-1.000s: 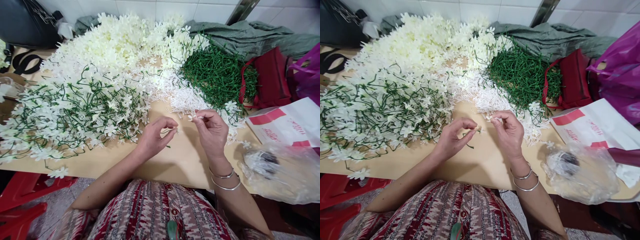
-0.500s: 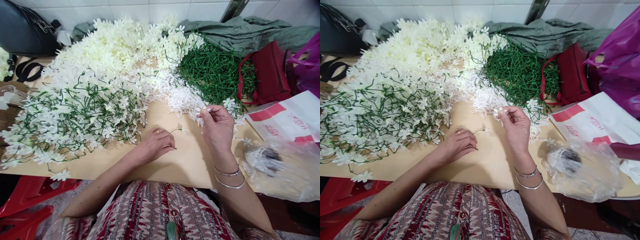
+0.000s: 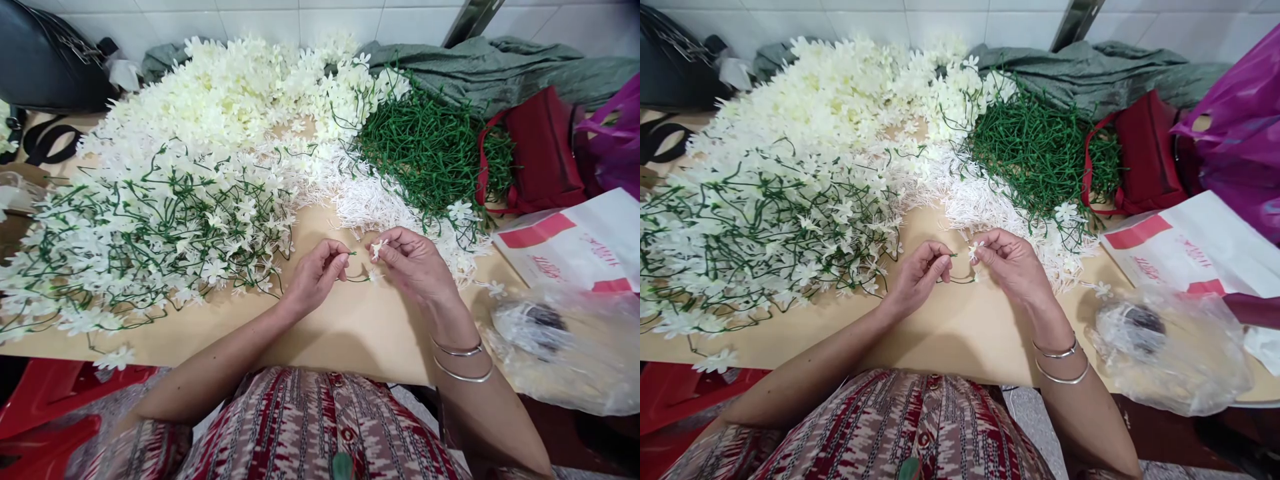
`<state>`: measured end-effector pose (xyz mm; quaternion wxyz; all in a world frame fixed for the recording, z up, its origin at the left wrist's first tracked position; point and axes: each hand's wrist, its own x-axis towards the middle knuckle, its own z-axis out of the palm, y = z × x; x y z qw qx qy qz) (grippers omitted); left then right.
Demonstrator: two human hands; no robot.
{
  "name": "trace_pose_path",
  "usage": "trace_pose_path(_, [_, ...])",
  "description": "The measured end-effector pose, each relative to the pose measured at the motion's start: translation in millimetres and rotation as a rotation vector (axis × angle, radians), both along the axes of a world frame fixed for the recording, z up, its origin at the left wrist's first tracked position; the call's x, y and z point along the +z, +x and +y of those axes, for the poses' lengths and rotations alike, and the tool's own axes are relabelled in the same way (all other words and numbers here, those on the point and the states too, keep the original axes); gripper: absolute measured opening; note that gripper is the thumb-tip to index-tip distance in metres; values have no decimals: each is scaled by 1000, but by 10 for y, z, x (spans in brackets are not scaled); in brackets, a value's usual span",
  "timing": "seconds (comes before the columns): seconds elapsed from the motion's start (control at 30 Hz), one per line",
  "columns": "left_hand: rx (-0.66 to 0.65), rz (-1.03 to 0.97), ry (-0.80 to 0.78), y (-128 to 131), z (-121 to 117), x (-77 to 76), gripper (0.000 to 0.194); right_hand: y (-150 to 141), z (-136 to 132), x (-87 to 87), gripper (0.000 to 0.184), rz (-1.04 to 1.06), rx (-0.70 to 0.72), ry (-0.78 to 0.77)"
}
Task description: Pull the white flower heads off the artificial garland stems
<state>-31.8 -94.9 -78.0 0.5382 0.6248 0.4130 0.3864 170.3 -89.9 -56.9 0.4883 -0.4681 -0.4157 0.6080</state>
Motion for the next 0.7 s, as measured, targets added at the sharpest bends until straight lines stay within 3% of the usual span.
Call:
trace_pose_path(0.13, [22,-8,16,6,-27,23,27,-41,4,-7,31,1,73,-41])
trace_pose_path(0.37, [33,-19,20,13,-40,42,26,-88,17,-61,34,-32,49,-36])
trace_pose_path(0.7, [21,-25,29,5,-57,100,20,-81,6,-23,29,-25,122,-97])
